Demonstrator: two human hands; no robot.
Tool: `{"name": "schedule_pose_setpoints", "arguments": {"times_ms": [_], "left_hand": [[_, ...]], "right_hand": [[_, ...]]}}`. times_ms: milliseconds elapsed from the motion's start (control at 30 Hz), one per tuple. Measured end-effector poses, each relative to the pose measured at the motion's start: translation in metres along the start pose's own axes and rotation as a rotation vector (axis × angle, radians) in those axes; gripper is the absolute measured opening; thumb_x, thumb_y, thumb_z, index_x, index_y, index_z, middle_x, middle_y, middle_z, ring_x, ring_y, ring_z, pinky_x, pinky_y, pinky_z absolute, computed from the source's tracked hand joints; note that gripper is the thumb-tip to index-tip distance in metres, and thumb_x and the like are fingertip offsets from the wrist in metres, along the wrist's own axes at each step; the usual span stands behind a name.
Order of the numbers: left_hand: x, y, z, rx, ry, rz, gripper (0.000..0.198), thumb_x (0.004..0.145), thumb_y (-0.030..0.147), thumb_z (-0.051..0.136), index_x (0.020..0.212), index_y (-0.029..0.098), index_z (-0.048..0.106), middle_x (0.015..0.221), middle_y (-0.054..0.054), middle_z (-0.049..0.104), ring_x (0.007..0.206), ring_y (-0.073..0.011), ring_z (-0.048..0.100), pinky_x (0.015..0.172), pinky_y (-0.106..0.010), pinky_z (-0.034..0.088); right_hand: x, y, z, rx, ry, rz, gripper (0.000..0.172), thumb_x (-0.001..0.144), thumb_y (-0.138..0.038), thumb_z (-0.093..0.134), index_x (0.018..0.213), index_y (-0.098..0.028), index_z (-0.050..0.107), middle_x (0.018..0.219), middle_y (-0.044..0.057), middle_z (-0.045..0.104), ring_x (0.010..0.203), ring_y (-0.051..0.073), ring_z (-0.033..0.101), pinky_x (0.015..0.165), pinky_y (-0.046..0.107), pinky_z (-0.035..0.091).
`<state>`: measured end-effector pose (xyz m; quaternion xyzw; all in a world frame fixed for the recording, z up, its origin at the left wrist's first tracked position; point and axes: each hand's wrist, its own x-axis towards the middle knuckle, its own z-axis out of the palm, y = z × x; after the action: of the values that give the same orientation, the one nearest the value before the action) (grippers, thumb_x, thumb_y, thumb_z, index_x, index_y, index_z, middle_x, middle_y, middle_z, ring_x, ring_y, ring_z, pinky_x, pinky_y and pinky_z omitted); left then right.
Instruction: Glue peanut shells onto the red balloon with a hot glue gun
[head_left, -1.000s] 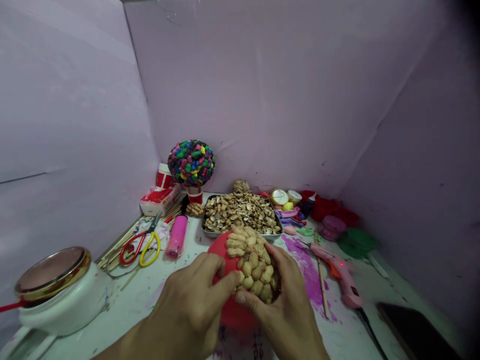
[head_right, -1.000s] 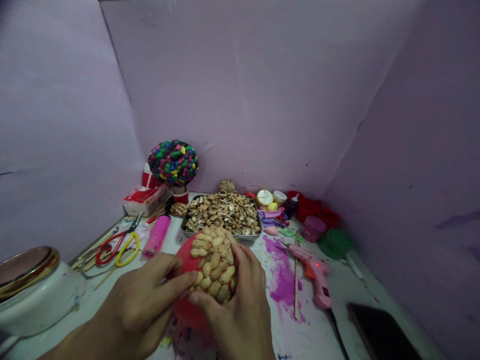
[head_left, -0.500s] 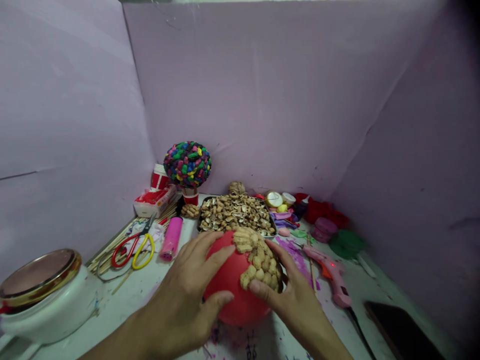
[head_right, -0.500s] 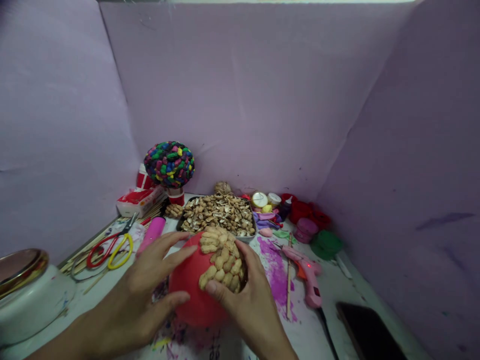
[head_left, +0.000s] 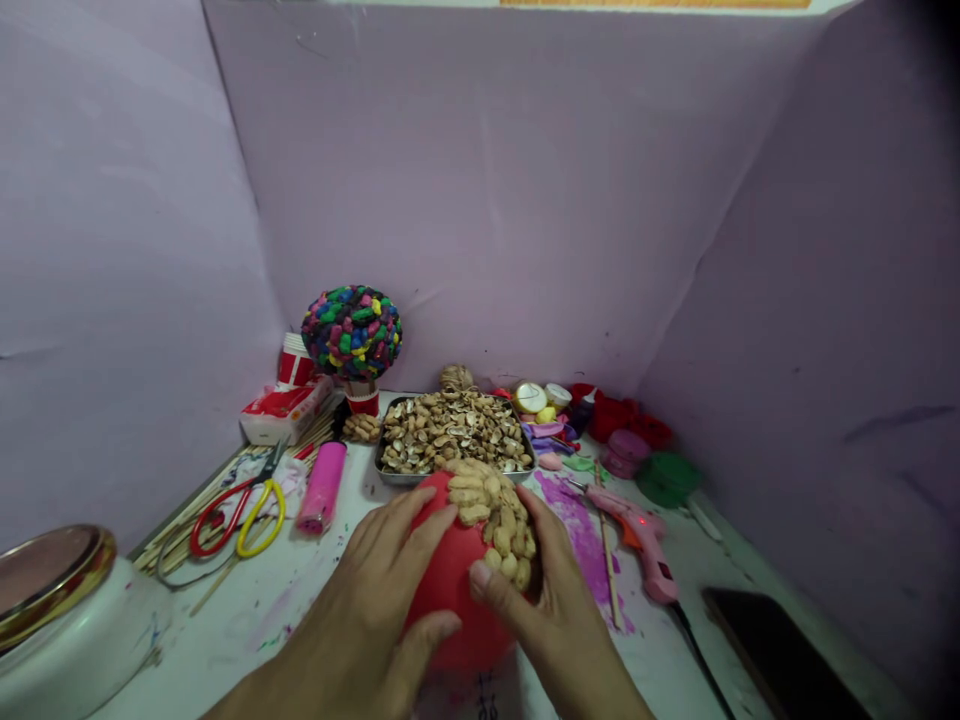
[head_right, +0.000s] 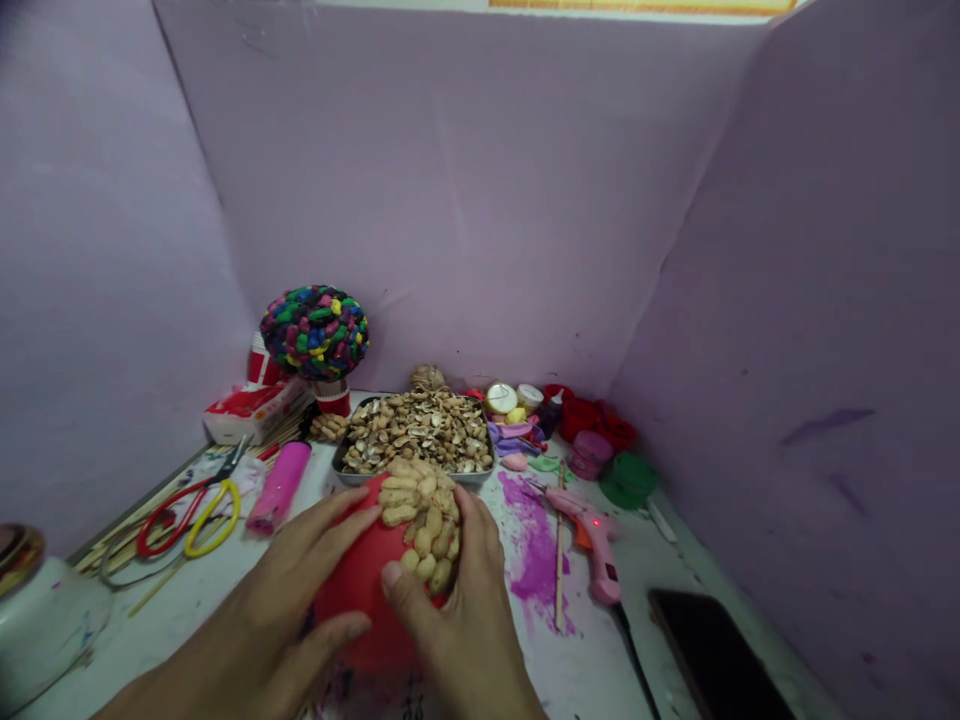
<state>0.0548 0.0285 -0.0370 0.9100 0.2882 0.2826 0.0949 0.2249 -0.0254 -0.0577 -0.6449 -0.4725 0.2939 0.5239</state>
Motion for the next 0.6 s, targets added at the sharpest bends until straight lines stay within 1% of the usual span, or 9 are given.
{"name": "schedule_pose_setpoints", "arguments": {"times_ms": [67,200,267,333,400,500,600], "left_hand": [[0.000,0.000,0.000,0.003,0.012,0.012,0.055,0.083,0.032,0.048,0.134,0.024,0.030,0.140,-0.009,0.034,0.127,-0.0285,0.030,0.100,-0.045,0.035],[0.000,0.002,0.000,-0.007,0.022,0.014,0.054,0.082,0.032,0.050,0.133,0.025,0.032,0.140,-0.009,0.035,0.125,-0.0295,0.033,0.099,-0.047,0.036],[0.000,0.002,0.000,-0.027,0.024,0.000,0.055,0.081,0.031,0.051,0.133,0.025,0.033,0.140,-0.009,0.035,0.125,-0.0293,0.033,0.099,-0.046,0.036],[0.002,0.000,-0.003,-0.049,0.051,-0.035,0.053,0.081,0.030,0.050,0.132,0.024,0.035,0.139,-0.009,0.036,0.125,-0.0285,0.034,0.099,-0.044,0.036],[0.005,-0.004,-0.011,-0.048,0.116,-0.075,0.048,0.082,0.028,0.049,0.129,0.024,0.039,0.136,-0.009,0.040,0.124,-0.0265,0.036,0.100,-0.041,0.036],[0.012,-0.013,-0.028,-0.016,0.254,-0.113,0.037,0.082,0.026,0.049,0.119,0.023,0.049,0.126,-0.006,0.050,0.118,-0.0227,0.043,0.098,-0.035,0.037],[0.020,-0.022,-0.044,-0.069,0.380,-0.203,0.020,0.081,0.027,0.050,0.098,0.022,0.059,0.108,-0.004,0.059,0.104,-0.0205,0.053,0.091,-0.031,0.040]], "right_hand": [[-0.001,0.000,0.000,0.018,0.010,0.003,0.073,0.071,-0.042,0.059,0.135,-0.022,0.030,0.139,0.009,0.039,0.126,0.029,0.036,0.100,0.044,0.033],[-0.002,-0.002,0.001,0.078,0.012,0.020,0.072,0.070,-0.038,0.060,0.134,-0.022,0.030,0.139,0.009,0.038,0.126,0.029,0.035,0.101,0.044,0.031],[-0.001,-0.002,0.001,0.110,0.005,0.033,0.071,0.070,-0.037,0.061,0.133,-0.023,0.031,0.139,0.009,0.037,0.126,0.029,0.035,0.102,0.043,0.030],[0.001,-0.003,-0.001,0.141,-0.006,0.051,0.072,0.068,-0.036,0.062,0.132,-0.023,0.031,0.139,0.008,0.038,0.126,0.029,0.036,0.102,0.043,0.031],[0.003,-0.004,-0.004,0.179,-0.035,0.070,0.073,0.067,-0.037,0.063,0.132,-0.024,0.031,0.138,0.009,0.040,0.125,0.028,0.037,0.102,0.042,0.030],[0.007,-0.005,-0.012,0.280,-0.090,0.121,0.075,0.064,-0.036,0.067,0.130,-0.024,0.032,0.136,0.009,0.042,0.123,0.027,0.040,0.102,0.042,0.029],[0.010,-0.006,-0.017,0.467,-0.142,0.215,0.067,0.061,-0.036,0.068,0.122,-0.024,0.042,0.130,0.008,0.049,0.121,0.028,0.042,0.098,0.044,0.032]]}}
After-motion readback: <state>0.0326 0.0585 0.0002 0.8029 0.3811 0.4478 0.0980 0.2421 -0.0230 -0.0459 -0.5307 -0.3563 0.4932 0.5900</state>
